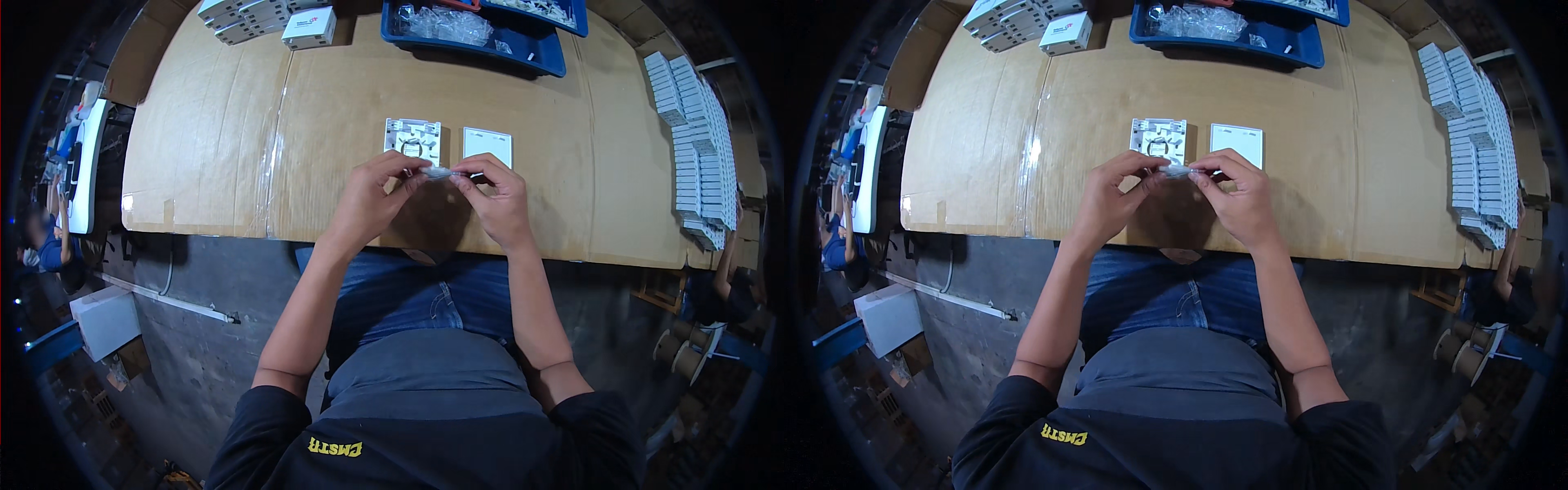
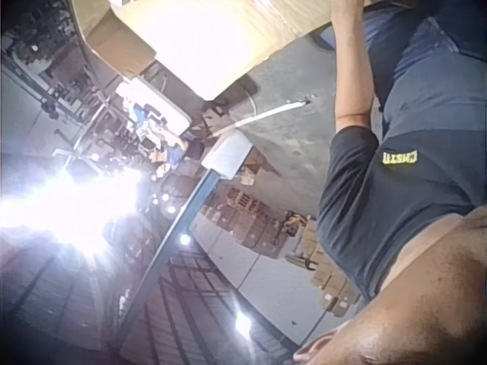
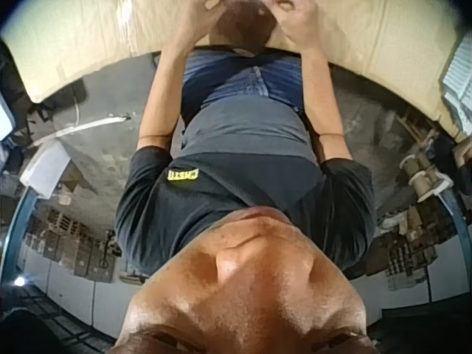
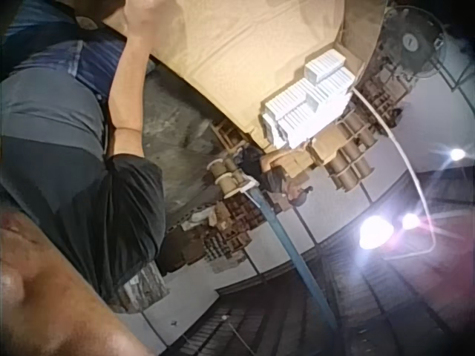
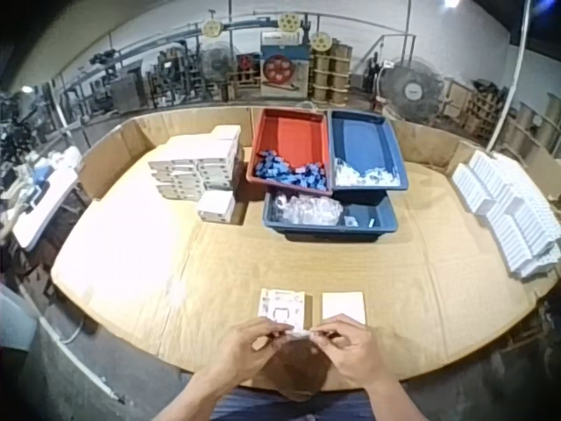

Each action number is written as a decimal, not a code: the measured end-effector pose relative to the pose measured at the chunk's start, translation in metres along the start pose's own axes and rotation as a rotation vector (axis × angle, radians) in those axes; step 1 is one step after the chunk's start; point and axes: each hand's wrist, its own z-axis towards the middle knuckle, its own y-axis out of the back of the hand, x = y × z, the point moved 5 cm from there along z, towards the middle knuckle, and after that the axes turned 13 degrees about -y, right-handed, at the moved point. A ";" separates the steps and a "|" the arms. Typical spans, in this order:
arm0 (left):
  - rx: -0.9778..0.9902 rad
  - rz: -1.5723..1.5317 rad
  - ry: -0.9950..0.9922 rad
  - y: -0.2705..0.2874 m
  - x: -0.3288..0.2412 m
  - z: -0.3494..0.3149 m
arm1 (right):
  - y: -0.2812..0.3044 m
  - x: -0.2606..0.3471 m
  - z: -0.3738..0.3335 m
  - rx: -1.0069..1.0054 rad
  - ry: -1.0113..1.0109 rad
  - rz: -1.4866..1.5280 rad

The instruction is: Assembling electronic components into a white plastic housing.

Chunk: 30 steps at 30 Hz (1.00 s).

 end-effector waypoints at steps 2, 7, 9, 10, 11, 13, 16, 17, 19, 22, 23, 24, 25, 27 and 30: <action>-0.035 -0.014 -0.013 0.005 0.003 0.003 | -0.004 0.002 0.005 -0.001 -0.058 0.009; -0.026 0.562 -0.270 0.024 0.008 0.024 | -0.014 0.015 0.031 0.008 0.020 -0.154; -0.007 0.599 -0.265 0.028 0.020 0.025 | -0.022 0.012 0.039 -0.010 0.044 -0.332; 0.015 0.633 -0.261 0.029 0.025 0.026 | -0.026 0.008 0.043 -0.009 0.048 -0.333; 0.011 0.635 -0.261 0.029 0.029 0.026 | -0.031 0.004 0.045 -0.023 0.098 -0.392; 0.004 0.663 -0.328 0.029 0.031 0.027 | -0.036 0.003 0.047 -0.033 0.151 -0.451; 0.008 0.596 -0.250 0.027 0.034 0.026 | -0.041 0.004 0.049 -0.031 0.092 -0.497; 0.007 0.595 -0.248 0.028 0.035 0.024 | -0.041 0.007 0.048 -0.039 0.073 -0.505; 0.039 0.575 -0.257 0.029 0.037 0.022 | -0.042 0.008 0.048 -0.047 0.055 -0.514; 0.049 0.658 -0.328 0.027 0.030 0.018 | -0.039 0.005 0.048 -0.003 0.014 -0.552; 0.050 0.657 -0.327 0.029 0.028 0.016 | -0.037 0.006 0.047 0.007 0.077 -0.583; 0.086 0.659 -0.350 0.029 0.023 0.014 | -0.035 0.008 0.046 0.016 0.139 -0.614; 0.121 0.660 -0.372 0.029 0.020 0.011 | -0.032 0.008 0.046 0.017 0.139 -0.614; 0.128 0.661 -0.385 0.028 0.020 0.007 | -0.029 0.010 0.045 0.069 0.161 -0.604; 0.132 0.667 -0.414 0.027 0.028 0.003 | -0.029 0.004 0.049 0.205 0.139 -0.619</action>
